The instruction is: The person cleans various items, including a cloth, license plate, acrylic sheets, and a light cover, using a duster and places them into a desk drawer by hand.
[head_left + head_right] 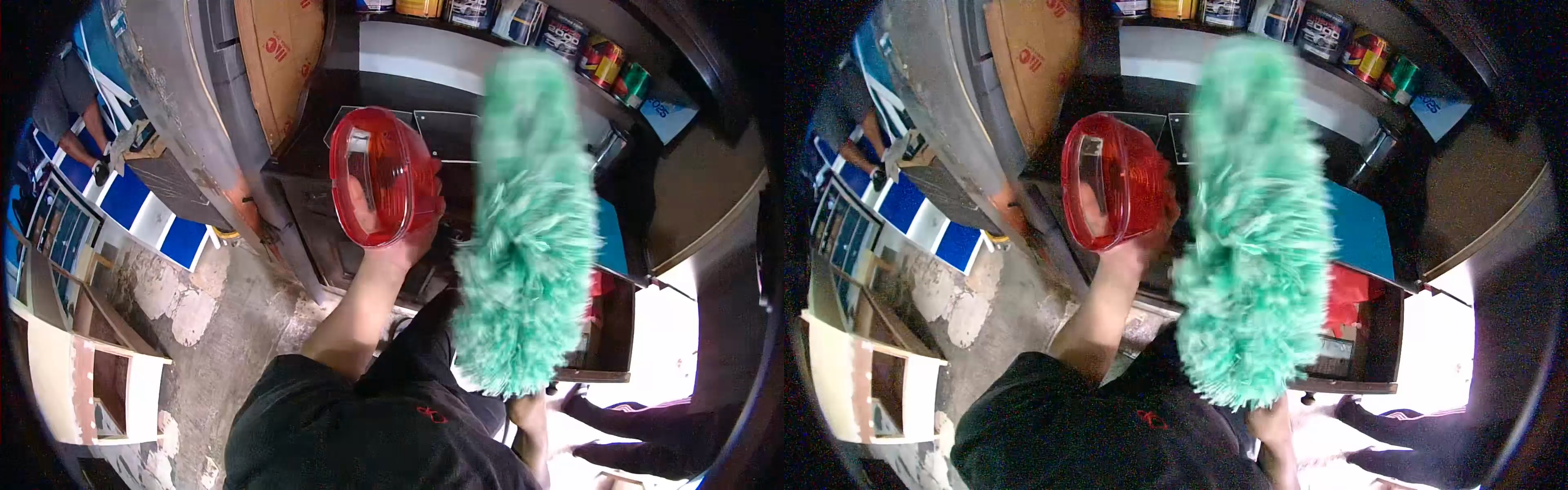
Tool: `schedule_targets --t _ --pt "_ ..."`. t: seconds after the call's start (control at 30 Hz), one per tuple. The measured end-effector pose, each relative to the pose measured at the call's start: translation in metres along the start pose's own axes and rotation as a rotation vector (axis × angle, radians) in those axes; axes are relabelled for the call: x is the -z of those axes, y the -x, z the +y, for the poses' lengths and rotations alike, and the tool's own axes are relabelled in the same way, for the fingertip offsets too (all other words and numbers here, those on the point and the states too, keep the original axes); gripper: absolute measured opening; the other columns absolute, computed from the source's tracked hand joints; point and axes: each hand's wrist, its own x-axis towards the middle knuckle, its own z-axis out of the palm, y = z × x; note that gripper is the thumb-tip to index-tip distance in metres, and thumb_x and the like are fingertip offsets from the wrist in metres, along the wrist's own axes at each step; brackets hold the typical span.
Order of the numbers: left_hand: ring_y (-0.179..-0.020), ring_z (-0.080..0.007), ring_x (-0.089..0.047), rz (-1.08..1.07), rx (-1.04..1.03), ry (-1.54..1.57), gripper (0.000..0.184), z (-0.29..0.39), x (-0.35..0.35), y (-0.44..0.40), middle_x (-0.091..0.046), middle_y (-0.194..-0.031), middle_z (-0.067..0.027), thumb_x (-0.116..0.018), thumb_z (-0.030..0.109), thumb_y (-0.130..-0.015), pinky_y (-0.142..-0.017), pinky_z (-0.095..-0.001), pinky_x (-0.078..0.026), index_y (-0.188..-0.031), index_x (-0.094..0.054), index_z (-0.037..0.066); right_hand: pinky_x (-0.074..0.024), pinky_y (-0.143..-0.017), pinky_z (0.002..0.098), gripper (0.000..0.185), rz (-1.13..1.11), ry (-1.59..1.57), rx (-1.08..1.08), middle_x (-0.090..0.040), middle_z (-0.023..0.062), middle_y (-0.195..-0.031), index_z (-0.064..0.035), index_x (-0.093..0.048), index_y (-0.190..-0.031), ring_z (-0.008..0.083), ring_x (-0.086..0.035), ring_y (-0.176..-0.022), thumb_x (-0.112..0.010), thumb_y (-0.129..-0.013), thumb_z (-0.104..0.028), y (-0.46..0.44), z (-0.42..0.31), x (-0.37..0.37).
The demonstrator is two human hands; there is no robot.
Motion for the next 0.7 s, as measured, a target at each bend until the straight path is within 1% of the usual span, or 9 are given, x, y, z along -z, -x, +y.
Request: schedule_targets --t 0.1,0.13,0.23,0.33,0.4,0.43,0.6,0.63,0.7 --pt "-0.11 -0.0252 -0.05 -0.011 -0.099 -0.073 0.084 -0.002 -0.005 -0.002 -0.051 -0.126 -0.0105 -0.052 0.069 -0.073 -0.093 -0.0428 -0.04 -0.131 -0.042 0.008 -0.0363 -0.095 0.0311 0.041 0.059 -0.241 -0.187 -0.053 0.0155 -0.119 0.0034 -0.045 -0.12 0.0212 -0.048 -0.111 -0.053 -0.079 0.006 0.004 0.007 -0.003" --pt "-0.115 -0.0264 -0.047 -0.013 -0.099 -0.042 0.082 -0.002 -0.002 -0.002 -0.05 -0.127 -0.0098 -0.055 0.065 -0.074 -0.096 -0.0451 -0.038 -0.133 -0.039 0.01 -0.037 -0.094 0.0308 0.043 0.183 -0.424 -0.015 -0.053 0.0153 -0.118 0.0033 -0.043 -0.122 0.0205 -0.049 -0.11 -0.051 -0.08 0.007 0.001 0.01 -0.007" --pt "-0.097 -0.0244 -0.057 0.083 -0.027 0.043 0.075 -0.001 -0.002 -0.004 -0.053 -0.12 -0.0133 -0.046 0.065 -0.079 -0.082 -0.0383 -0.047 -0.127 -0.045 0.008 -0.0378 -0.094 0.0319 0.042 0.112 -0.199 -0.166 -0.054 0.0144 -0.118 0.0031 -0.048 -0.118 0.0223 -0.051 -0.109 -0.056 -0.077 0.001 0.004 0.007 0.0" --pt "-0.092 -0.025 -0.06 0.215 -0.424 -0.362 0.059 -0.004 0.01 -0.013 -0.054 -0.118 -0.0121 -0.039 0.051 -0.088 -0.069 -0.0354 -0.053 -0.13 -0.04 0.009 -0.0373 -0.095 0.0348 0.044 -0.027 -0.213 -0.136 -0.056 0.0157 -0.116 0.0017 -0.051 -0.117 0.0254 -0.051 -0.11 -0.056 -0.073 0.002 -0.003 -0.004 0.0" --pt "-0.101 -0.0245 -0.057 0.061 -0.405 -0.451 0.052 -0.005 -0.014 -0.007 -0.053 -0.119 -0.0096 -0.039 0.043 -0.091 -0.08 -0.0387 -0.05 -0.131 -0.039 0.011 -0.0379 -0.095 0.0351 0.043 0.089 -0.304 -0.167 -0.056 0.0158 -0.116 0.0006 -0.05 -0.118 0.0255 -0.05 -0.111 -0.054 -0.076 0.001 -0.003 0.002 -0.002" --pt "-0.108 -0.025 -0.052 0.013 -0.23 -0.017 0.047 -0.005 0.001 -0.012 -0.05 -0.124 -0.0077 -0.041 0.04 -0.092 -0.091 -0.0415 -0.044 -0.131 -0.039 0.014 -0.0382 -0.094 0.0341 0.042 0.161 -0.715 -0.486 -0.055 0.0153 -0.117 0.0003 -0.049 -0.12 0.0253 -0.05 -0.111 -0.052 -0.078 0.001 0.007 0.033 -0.009" --pt "-0.12 -0.0266 -0.042 0.143 -0.281 -0.34 0.063 -0.005 0.006 -0.016 -0.045 -0.132 -0.0053 -0.049 0.052 -0.085 -0.099 -0.0465 -0.036 -0.134 -0.036 0.015 -0.0366 -0.094 0.0314 0.038 -0.051 -0.192 -0.13 -0.054 0.0135 -0.119 0.0023 -0.049 -0.119 0.0226 -0.048 -0.111 -0.046 -0.082 0.001 0.005 0.021 -0.007" --pt "-0.121 -0.0267 -0.042 0.107 -0.291 -0.281 0.064 -0.007 0.004 -0.02 -0.045 -0.132 -0.0055 -0.052 0.05 -0.084 -0.1 -0.0467 -0.036 -0.134 -0.036 0.014 -0.035 -0.096 0.0331 0.038 0.028 -0.381 -0.355 -0.054 0.0157 -0.12 0.0018 -0.051 -0.118 0.0241 -0.048 -0.113 -0.049 -0.08 0.001 0.004 0.021 -0.01" --pt "-0.12 -0.0265 -0.042 0.038 -0.328 -0.12 0.07 -0.011 -0.01 -0.028 -0.046 -0.131 -0.006 -0.063 0.045 -0.079 -0.102 -0.0459 -0.034 -0.134 -0.036 0.013 -0.0404 -0.093 0.0384 0.045 0.159 -0.416 -0.327 -0.052 0.0147 -0.119 0.0013 -0.031 -0.132 0.0297 -0.051 -0.108 -0.037 -0.088 -0.006 -0.004 0.01 -0.004"
